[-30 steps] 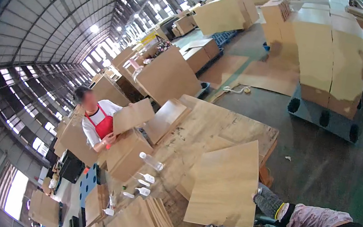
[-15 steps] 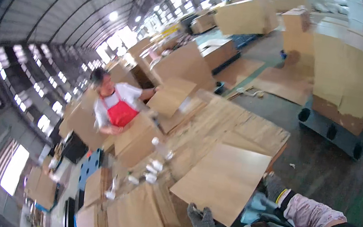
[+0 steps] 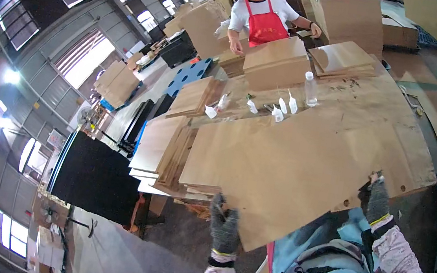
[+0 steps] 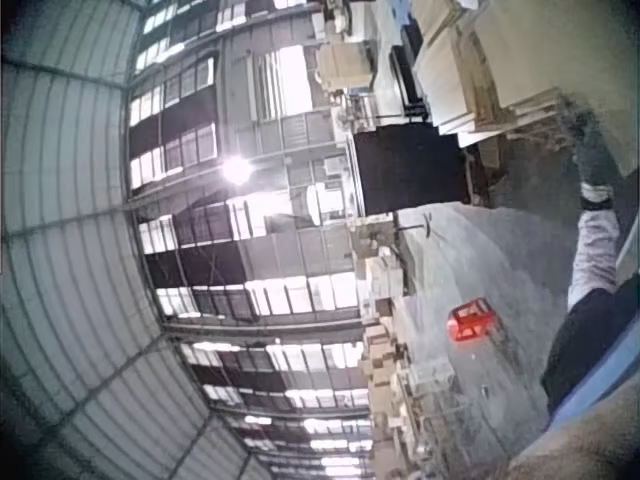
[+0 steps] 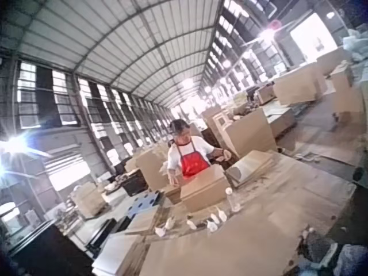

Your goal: Apply glue to wood panels and stack them together.

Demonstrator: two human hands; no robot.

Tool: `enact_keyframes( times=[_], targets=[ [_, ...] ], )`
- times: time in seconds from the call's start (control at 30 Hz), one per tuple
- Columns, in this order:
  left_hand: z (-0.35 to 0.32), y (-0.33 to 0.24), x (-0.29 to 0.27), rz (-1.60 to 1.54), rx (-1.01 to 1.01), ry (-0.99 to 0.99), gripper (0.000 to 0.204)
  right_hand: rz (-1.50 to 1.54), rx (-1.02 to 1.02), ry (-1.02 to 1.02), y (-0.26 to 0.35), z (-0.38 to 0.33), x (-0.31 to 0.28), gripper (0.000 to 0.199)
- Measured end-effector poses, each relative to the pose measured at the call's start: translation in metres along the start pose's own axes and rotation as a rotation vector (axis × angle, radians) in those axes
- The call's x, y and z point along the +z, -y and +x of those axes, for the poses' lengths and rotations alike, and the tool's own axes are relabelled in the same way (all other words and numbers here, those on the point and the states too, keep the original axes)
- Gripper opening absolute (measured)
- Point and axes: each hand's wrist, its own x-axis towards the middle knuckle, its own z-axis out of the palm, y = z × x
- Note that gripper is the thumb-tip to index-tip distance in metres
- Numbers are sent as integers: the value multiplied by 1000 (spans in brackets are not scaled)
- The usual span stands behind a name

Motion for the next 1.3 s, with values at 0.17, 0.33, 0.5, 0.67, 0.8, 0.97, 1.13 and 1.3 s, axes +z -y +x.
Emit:
enact_keyframes(
  times=[0.17, 0.33, 0.5, 0.67, 0.8, 0.97, 1.13, 1.3],
  targets=[
    [55, 42, -88, 113, -191, -18, 43, -439, -528, 42, -21, -17, 85, 30],
    [91, 123, -194, 1016, 231, -18, 48, -460, -301, 437, -43, -41, 135, 29],
    [74, 45, -100, 361, -141, -191, 34, -728, -624, 558, -51, -44, 159, 29],
    [47, 99, -37, 427, 124, 59, 25, -639, -1005, 665, -81, -8, 190, 20],
    [54, 118, -33, 1076, 200, -12, 40, -797, -529, 690, -47, -26, 208, 24],
    [84, 126, -27, 443, 199, -26, 38, -838, -562, 668, -61, -30, 158, 25],
    [74, 80, -9, 705, 210, -80, 45, -906, -267, 620, -46, -51, 64, 31],
    [19, 49, 34, 571, 181, -179, 39, -651, -246, 312, -57, -65, -42, 25]
  ],
)
